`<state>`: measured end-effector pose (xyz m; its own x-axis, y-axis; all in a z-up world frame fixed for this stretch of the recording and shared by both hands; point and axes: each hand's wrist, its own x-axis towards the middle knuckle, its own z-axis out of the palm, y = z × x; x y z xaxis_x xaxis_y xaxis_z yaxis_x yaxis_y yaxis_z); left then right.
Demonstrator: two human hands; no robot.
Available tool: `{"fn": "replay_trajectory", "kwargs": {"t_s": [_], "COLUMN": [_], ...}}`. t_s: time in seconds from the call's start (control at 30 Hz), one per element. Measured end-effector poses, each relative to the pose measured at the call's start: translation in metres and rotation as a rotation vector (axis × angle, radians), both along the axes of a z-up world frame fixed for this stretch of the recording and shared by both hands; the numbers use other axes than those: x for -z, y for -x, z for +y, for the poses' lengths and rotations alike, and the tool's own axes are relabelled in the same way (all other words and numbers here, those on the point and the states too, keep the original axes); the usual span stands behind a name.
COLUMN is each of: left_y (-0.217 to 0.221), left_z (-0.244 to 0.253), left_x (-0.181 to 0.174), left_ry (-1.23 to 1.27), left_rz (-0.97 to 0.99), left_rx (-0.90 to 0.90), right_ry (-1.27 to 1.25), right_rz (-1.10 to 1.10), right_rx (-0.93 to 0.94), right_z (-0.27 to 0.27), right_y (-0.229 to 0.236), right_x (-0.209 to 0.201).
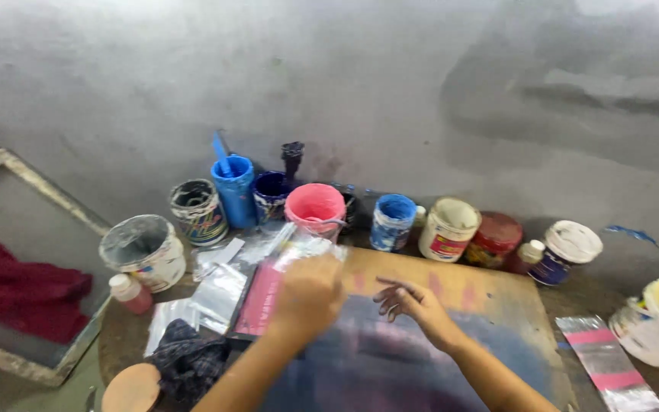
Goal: The person wipes a dark surface with a cloth, then places a clear plastic sheet on top. They stir pink paint in a bucket with a stick and pour it onto the plastic sheet.
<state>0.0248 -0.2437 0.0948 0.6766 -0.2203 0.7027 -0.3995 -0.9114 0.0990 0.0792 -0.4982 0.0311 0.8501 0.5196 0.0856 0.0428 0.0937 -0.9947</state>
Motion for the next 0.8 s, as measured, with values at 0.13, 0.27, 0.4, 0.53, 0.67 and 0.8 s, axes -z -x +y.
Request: {"fn": "replay_trajectory", "kwargs": {"t_s": [0.13,0.27,0.4,0.53,0.67,0.8], "left_y": [-0.013,-0.028,-0.038,-0.04,-0.043,-0.046], "left_z": [-0.085,-0.119,-0.122,-0.112,-0.107,-0.103], "left_x": [0.048,0.086,0.092,0.121,0.131,0.134], "left_ry": [-0.249,-0.244,-0.135,-0.259,-0.387,-0.405], "left_rz": [0.044,0.204,0.434,0.48,0.583,0.578], "left_rx": [0.14,0.329,0.366,0.219,0.012,-0.108], "right_ry": [-0.214,-0.006,0.14,0.307,0.429,0.675], "right_rz": [0.218,0.214,-0.004,-0.037,-0.063,-0.242], "right_rx": [-0.022,0.246,0.396,0.495,0.628,0.682], "right_z": [-0.027,-0.053,-0.092,-0.103,-0.109,-0.119], "right_y": [0.001,-0.016,-0.065,-0.071,-0.076,-0.073], "right_x": [-0.006,0.023,0.096,0.08,0.079,0.082]}}
